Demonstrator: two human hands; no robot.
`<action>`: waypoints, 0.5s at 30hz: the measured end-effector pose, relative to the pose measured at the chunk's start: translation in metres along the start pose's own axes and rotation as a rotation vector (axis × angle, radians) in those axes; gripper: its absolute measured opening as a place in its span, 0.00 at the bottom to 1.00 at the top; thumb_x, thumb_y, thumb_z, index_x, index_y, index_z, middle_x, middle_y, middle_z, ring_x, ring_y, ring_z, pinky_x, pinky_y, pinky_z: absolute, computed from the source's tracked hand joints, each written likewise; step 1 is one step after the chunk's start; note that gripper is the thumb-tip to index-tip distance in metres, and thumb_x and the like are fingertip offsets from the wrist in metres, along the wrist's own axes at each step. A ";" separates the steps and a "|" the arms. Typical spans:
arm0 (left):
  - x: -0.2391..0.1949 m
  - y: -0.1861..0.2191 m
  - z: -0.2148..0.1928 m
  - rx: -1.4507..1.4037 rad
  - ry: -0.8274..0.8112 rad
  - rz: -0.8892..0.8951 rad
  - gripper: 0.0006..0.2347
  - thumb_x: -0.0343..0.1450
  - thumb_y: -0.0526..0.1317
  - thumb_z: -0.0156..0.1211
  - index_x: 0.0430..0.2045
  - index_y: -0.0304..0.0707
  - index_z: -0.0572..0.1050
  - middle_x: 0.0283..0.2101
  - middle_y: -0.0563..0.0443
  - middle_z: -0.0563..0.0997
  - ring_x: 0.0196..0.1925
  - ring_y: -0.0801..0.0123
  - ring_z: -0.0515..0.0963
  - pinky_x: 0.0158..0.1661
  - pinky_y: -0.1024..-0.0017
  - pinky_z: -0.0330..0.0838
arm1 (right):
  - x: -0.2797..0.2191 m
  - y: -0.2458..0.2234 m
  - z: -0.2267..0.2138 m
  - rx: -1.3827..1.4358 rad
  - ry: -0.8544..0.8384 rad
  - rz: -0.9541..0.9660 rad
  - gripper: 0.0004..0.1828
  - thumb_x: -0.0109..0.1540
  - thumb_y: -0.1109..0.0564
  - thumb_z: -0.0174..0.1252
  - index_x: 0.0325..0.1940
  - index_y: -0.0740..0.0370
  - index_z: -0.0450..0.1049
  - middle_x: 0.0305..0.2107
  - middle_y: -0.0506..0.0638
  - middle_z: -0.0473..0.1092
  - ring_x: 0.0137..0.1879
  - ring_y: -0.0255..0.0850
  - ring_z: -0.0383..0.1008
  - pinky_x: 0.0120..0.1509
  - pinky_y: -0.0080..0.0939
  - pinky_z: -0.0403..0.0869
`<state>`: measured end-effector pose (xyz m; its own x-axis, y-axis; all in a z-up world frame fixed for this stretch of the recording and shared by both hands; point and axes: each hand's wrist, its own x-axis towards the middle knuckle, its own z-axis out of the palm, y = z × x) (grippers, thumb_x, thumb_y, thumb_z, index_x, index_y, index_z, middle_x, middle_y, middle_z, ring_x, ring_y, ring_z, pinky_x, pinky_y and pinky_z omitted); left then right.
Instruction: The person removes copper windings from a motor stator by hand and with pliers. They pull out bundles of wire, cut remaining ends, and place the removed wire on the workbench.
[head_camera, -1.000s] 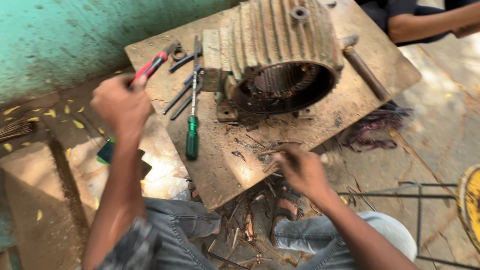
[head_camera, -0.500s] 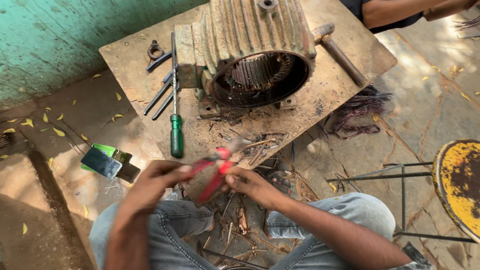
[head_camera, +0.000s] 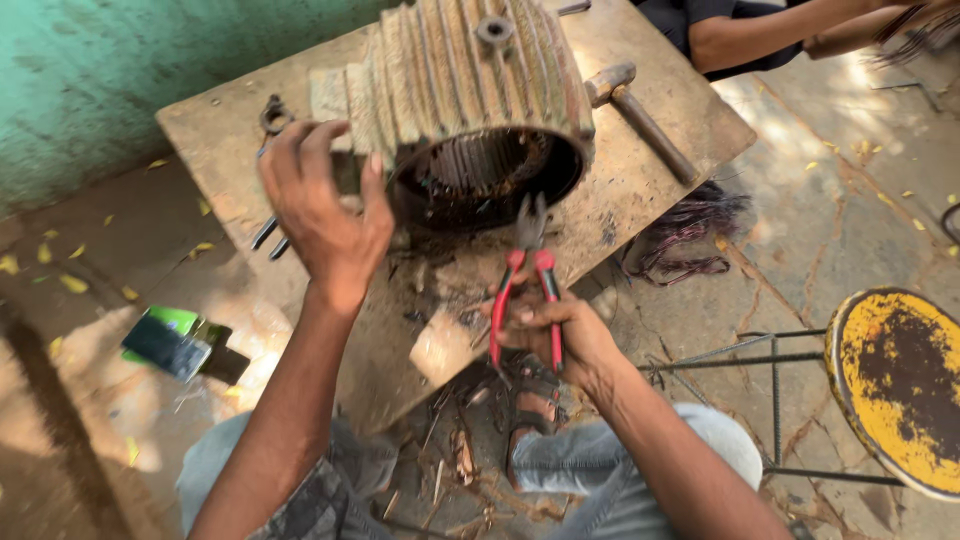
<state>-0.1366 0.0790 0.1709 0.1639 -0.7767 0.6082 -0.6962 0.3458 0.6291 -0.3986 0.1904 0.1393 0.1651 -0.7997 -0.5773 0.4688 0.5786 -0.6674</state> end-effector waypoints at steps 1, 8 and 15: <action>0.004 -0.009 0.012 0.077 0.080 0.094 0.19 0.77 0.48 0.62 0.58 0.36 0.73 0.61 0.38 0.72 0.68 0.47 0.69 0.68 0.46 0.65 | 0.005 -0.007 0.000 -0.010 -0.024 0.004 0.38 0.47 0.68 0.51 0.63 0.60 0.63 0.59 0.66 0.67 0.63 0.60 0.72 0.58 0.61 0.75; 0.014 -0.061 0.061 -0.089 -0.042 0.109 0.27 0.83 0.58 0.40 0.69 0.35 0.65 0.74 0.42 0.65 0.79 0.46 0.61 0.79 0.45 0.51 | 0.042 -0.029 -0.019 0.029 -0.081 0.089 0.45 0.44 0.67 0.51 0.69 0.64 0.61 0.62 0.69 0.68 0.63 0.59 0.73 0.64 0.56 0.70; 0.010 -0.060 0.066 -0.085 -0.031 0.083 0.22 0.83 0.52 0.40 0.57 0.34 0.76 0.66 0.41 0.76 0.76 0.44 0.63 0.76 0.46 0.55 | 0.064 -0.022 -0.030 0.163 -0.080 0.093 0.40 0.42 0.70 0.51 0.62 0.62 0.63 0.42 0.58 0.69 0.44 0.49 0.72 0.53 0.60 0.77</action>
<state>-0.1394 0.0153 0.1076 0.0853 -0.7590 0.6454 -0.6443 0.4521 0.6168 -0.4244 0.1313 0.1026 0.2791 -0.7580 -0.5895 0.5812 0.6220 -0.5247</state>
